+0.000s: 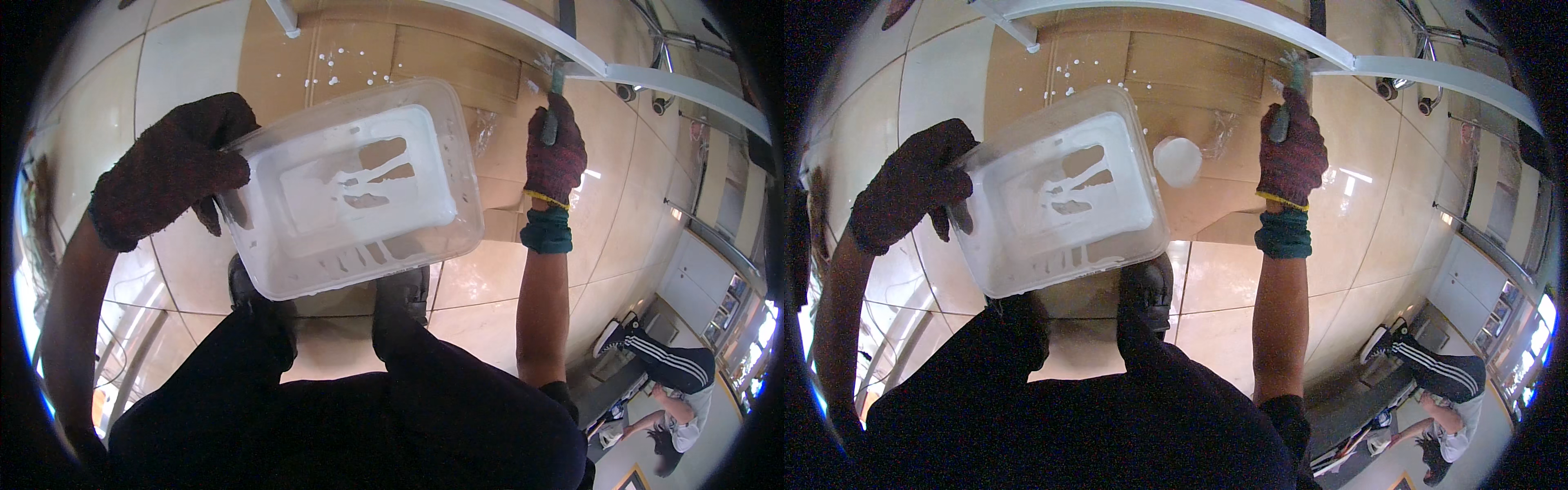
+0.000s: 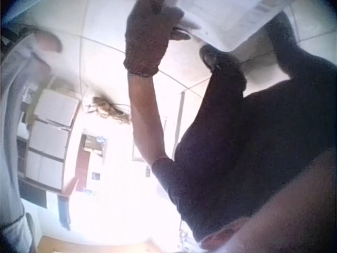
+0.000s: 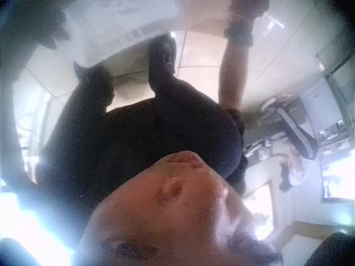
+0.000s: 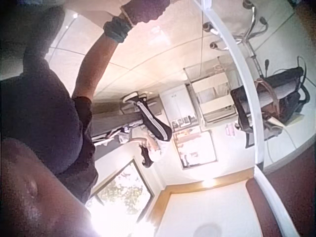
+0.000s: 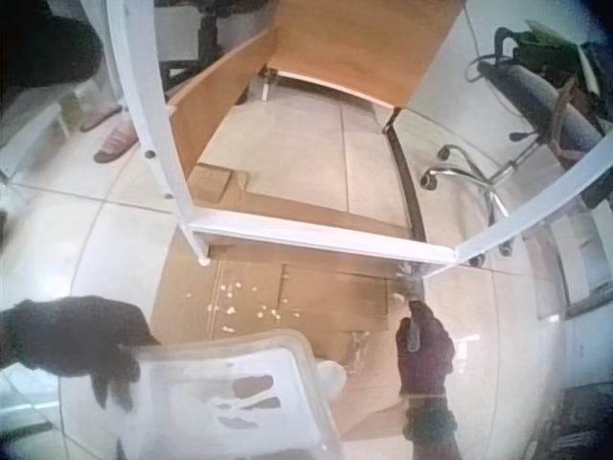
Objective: The person paints a white metal table frame using a paintbrush and a plastic paint tray. They repeatedly dip the brush into the tray and apply white paint to the frame legs and crossbars while sitting on the floor.
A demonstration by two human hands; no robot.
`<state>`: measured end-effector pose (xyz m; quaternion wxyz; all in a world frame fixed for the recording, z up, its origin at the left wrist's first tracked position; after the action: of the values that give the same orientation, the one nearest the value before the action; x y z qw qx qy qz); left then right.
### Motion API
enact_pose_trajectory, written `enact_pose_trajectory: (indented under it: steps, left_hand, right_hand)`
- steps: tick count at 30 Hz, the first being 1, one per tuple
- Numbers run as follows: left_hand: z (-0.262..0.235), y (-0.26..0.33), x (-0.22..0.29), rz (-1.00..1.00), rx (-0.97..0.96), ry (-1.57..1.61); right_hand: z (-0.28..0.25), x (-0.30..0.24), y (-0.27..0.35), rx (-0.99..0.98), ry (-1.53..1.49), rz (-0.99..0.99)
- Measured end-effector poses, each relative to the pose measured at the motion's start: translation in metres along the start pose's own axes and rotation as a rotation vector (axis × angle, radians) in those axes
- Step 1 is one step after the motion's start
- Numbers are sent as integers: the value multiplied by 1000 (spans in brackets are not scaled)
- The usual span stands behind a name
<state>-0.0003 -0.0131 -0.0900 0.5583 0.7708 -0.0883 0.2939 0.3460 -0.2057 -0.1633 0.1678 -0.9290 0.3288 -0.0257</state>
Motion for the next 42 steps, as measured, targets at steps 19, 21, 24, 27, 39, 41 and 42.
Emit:
enact_pose_trajectory:
  steps: [19, 21, 24, 27, 39, 41, 42]
  left_hand:
    - [-1, -4, -1, 7, -54, -70]
    - [-1, -2, -2, 12, -53, -18]
    - [-3, -3, -3, 100, 15, -70]
    - [-3, 1, 5, 153, 40, -103]
    - [-2, 6, 4, 155, 72, -124]
    - [-1, 3, 0, 109, 28, -85]
    - [-1, 2, -2, 87, 6, -65]
  right_hand:
    - [-5, -12, -37, -233, 136, 123]
    - [-8, -7, -38, -190, 96, 109]
    - [-17, -12, -25, -150, 149, 157]
    - [-13, -14, -13, -129, 135, 111]
    - [-9, -8, -19, -112, 168, 77]
    - [-13, -15, -14, -98, 160, 70]
    - [-12, -17, -11, -107, 168, 53]
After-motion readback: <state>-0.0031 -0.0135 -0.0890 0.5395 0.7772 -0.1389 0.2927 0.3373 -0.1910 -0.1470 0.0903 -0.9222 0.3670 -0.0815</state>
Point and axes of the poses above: each hand's wrist, its own y-axis away from the middle knuckle, its own z-axis out of the palm, x = y × z, the point moved 5 cm from there along -y, towards the middle knuckle, and after that the axes turned 3 degrees about y, right-handed, at the moved point
